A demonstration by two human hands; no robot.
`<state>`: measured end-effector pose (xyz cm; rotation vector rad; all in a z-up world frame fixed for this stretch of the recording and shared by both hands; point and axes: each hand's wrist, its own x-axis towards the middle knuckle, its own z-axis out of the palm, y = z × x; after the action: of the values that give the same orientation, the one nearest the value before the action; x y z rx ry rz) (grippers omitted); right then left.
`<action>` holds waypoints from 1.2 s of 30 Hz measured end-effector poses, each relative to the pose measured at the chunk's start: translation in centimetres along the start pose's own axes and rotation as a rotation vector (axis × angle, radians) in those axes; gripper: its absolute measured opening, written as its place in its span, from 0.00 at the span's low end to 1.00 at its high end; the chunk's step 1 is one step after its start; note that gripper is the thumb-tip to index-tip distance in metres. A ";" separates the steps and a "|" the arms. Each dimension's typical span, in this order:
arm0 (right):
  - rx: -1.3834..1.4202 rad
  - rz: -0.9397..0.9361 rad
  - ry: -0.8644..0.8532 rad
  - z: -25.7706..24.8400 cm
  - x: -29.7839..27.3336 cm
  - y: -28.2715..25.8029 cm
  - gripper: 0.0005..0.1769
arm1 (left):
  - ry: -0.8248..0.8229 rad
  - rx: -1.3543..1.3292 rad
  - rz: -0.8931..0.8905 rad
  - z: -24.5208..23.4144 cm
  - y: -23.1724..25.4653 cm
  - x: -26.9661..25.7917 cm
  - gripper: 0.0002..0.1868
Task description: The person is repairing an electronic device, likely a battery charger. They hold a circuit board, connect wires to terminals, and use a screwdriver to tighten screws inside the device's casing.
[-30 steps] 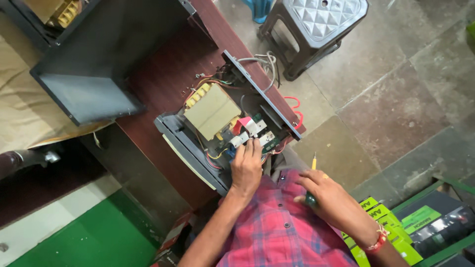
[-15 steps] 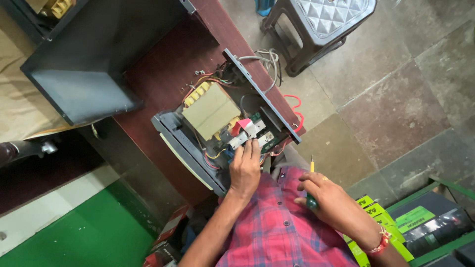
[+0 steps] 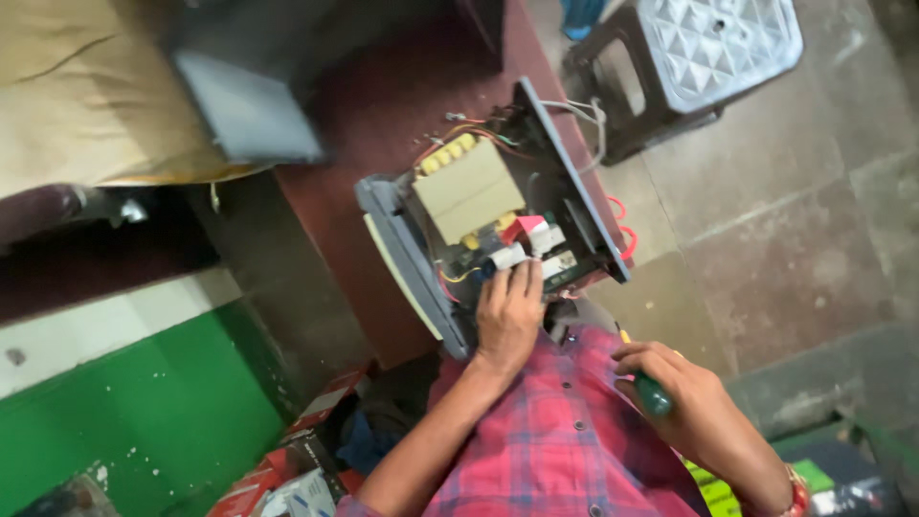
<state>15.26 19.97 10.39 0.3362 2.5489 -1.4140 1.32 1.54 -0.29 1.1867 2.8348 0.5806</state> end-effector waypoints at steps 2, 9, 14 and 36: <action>-0.047 0.027 -0.022 0.2 0.3 -0.1 0.10 | -0.043 -0.039 -0.023 0.2 -0.1 -0.2 0.27; -0.098 0.123 -0.149 0.7 -0.1 0.9 0.12 | 0.036 -0.007 -0.001 1.1 -0.4 -0.8 0.21; -0.167 0.100 -0.126 1.2 0.1 1.6 0.11 | 0.039 -0.022 -0.004 1.2 -0.6 -0.9 0.22; -0.180 0.138 -0.187 0.8 1.8 1.5 0.13 | -0.016 -0.057 -0.027 0.7 -0.4 -0.7 0.22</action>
<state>14.04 20.23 8.29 0.3260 2.4263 -1.1034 1.62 1.05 -1.16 1.1376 2.7959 0.6433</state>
